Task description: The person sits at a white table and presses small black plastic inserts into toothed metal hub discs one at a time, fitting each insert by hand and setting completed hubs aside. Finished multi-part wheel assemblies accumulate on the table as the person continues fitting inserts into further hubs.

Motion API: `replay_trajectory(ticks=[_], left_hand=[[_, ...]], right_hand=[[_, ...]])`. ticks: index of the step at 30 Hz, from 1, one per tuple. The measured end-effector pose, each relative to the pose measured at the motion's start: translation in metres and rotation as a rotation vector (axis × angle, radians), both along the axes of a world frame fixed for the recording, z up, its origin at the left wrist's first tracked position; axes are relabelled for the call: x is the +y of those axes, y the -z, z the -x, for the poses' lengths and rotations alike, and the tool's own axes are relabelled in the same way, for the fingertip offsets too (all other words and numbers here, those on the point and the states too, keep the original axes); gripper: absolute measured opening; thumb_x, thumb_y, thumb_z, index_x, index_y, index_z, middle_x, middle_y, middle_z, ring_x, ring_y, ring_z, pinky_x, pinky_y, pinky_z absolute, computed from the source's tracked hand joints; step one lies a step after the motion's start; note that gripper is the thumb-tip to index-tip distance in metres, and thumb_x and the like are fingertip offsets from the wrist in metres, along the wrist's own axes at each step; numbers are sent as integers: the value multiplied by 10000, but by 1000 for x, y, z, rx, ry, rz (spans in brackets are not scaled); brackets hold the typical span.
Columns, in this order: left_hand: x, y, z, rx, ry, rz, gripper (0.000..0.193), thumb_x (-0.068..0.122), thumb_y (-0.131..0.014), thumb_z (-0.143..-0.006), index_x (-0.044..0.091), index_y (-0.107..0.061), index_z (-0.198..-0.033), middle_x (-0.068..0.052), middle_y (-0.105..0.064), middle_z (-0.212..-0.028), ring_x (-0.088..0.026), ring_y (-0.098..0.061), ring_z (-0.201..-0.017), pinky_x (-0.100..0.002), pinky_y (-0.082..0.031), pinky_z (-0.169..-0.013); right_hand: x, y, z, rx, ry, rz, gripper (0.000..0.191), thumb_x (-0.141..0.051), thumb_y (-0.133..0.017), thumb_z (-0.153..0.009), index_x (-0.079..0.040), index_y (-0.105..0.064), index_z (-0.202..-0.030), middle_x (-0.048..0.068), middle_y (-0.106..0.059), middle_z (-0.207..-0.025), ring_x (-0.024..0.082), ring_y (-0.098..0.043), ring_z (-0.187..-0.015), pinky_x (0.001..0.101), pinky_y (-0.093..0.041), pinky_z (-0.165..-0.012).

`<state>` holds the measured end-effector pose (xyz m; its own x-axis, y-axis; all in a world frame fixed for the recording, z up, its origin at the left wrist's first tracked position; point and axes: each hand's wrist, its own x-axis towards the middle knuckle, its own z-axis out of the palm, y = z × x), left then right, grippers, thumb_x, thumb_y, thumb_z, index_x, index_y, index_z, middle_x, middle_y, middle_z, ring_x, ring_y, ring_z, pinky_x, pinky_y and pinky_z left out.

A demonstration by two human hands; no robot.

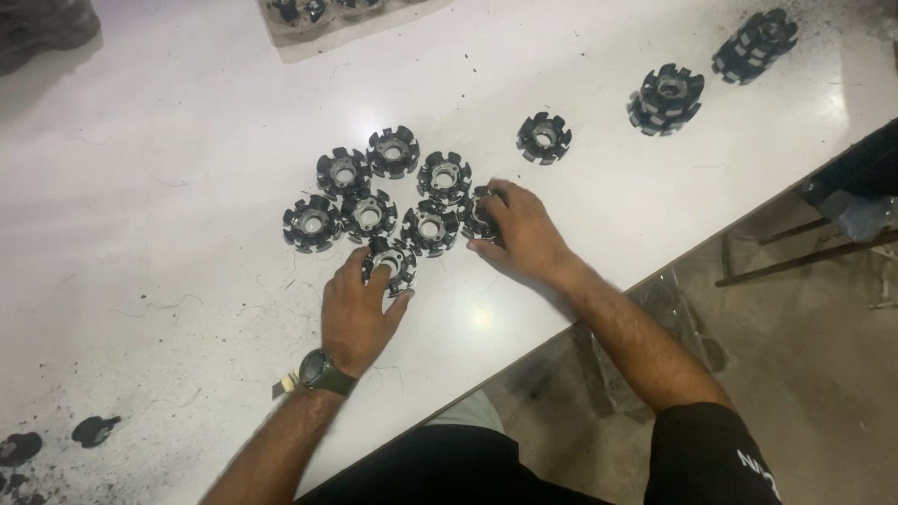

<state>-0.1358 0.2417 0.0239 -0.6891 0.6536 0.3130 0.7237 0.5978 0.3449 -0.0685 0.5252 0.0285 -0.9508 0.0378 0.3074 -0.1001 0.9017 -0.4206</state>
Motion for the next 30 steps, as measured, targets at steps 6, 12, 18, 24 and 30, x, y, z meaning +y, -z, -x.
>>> replay_trajectory(ticks=[6,12,18,24,30], left_hand=[[-10,-5,2,-94,35,-41,402,298,-818,-808,29,-728,-1093,-247,-491,-1401,-408,-528,-1198,-508,-466,-997],[30,-25,19,-177,56,-96,409,351,-793,-845,29,-718,-1086,-274,-367,-1534,-399,-484,-1297,-486,-446,-1051],[88,-2,33,-74,95,68,533,431,-819,-802,19,-684,-1112,-310,-370,-1495,-444,-436,-1324,-626,-202,-1183],[80,5,31,-105,150,-7,466,417,-803,-830,39,-690,-1078,-275,-396,-1513,-425,-423,-1372,-630,-217,-1199],[38,-8,78,133,-60,-118,518,459,-818,-836,26,-692,-1090,-274,-435,-1458,-406,-443,-1358,-674,-241,-1181]], right_hand=[[14,9,-8,21,48,29,566,-337,-824,-840,29,-642,-1231,281,-420,-1479,455,-469,-1331,496,-446,-1083],[86,-28,34,258,367,28,471,-311,-811,-952,53,-640,-1198,295,-387,-1543,463,-468,-1390,482,-470,-1132],[60,-25,62,35,466,54,613,-324,-934,-738,56,-684,-1148,296,-303,-1538,474,-450,-1319,484,-446,-1057],[48,-21,67,183,372,203,514,-282,-891,-807,9,-696,-1184,222,-392,-1515,394,-592,-1287,396,-552,-1057],[-6,-18,94,170,137,247,533,-300,-876,-804,31,-626,-1140,273,-304,-1553,444,-491,-1351,429,-504,-1043]])
